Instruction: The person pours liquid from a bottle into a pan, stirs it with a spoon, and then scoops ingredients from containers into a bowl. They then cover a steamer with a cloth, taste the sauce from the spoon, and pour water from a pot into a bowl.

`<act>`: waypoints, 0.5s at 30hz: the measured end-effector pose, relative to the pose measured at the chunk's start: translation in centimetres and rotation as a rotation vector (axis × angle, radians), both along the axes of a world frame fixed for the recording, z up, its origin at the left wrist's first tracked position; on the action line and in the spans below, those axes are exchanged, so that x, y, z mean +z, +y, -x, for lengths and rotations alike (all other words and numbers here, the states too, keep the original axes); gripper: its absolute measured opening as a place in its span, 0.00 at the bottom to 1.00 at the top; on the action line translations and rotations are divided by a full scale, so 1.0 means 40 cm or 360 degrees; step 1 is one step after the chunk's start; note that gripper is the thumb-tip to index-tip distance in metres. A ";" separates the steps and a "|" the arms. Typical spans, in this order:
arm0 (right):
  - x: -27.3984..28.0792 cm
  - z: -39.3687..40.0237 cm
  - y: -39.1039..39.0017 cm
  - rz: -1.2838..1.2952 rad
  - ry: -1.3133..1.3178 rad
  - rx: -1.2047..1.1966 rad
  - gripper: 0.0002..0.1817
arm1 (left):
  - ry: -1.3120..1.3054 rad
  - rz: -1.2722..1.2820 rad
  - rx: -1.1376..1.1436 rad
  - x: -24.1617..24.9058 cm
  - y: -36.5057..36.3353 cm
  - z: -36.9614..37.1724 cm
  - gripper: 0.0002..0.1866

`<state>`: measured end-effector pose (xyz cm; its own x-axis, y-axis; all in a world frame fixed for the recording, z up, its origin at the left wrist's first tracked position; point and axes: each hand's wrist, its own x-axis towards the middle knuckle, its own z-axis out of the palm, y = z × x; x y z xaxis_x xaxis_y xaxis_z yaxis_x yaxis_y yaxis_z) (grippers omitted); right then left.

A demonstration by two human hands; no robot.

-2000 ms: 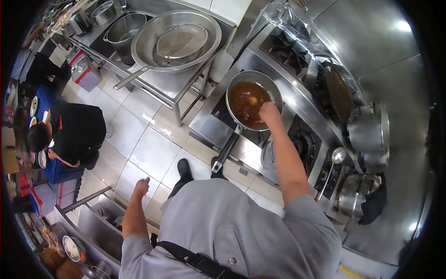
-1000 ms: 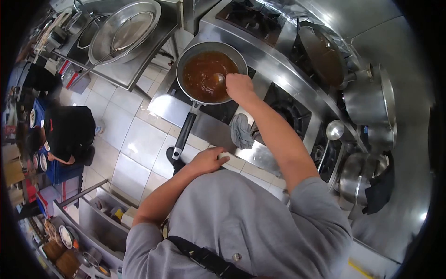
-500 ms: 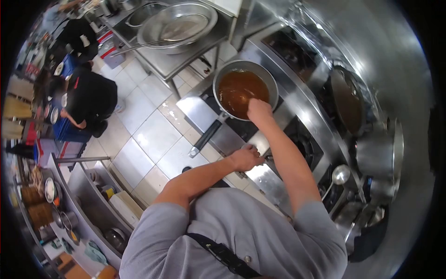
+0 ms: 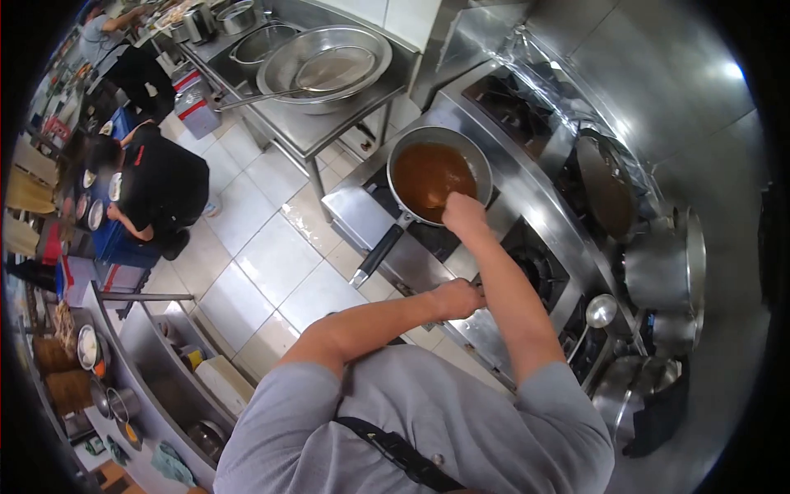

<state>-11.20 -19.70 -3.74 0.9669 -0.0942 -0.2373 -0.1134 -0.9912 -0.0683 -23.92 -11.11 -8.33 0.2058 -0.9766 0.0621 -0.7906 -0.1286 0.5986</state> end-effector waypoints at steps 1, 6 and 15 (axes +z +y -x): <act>-0.011 -0.019 0.006 0.0012 -0.0034 -0.0003 0.10 | 0.0024 -0.0038 -0.0034 -0.026 -0.024 0.009 0.22; -0.012 -0.020 -0.059 0.0004 -0.0043 -0.0103 0.10 | -0.0069 0.0122 -0.0031 -0.122 0.030 0.061 0.24; -0.029 -0.081 -0.071 -0.0032 -0.0211 -0.0063 0.09 | -0.0478 -0.0027 0.0003 -0.129 0.030 0.064 0.26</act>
<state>-7.97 -22.54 -4.89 0.9855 -0.1295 -0.1100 -0.1410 -0.9844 -0.1050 -26.47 -9.90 -13.49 0.1823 -0.9777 0.1044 -0.9318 -0.1379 0.3358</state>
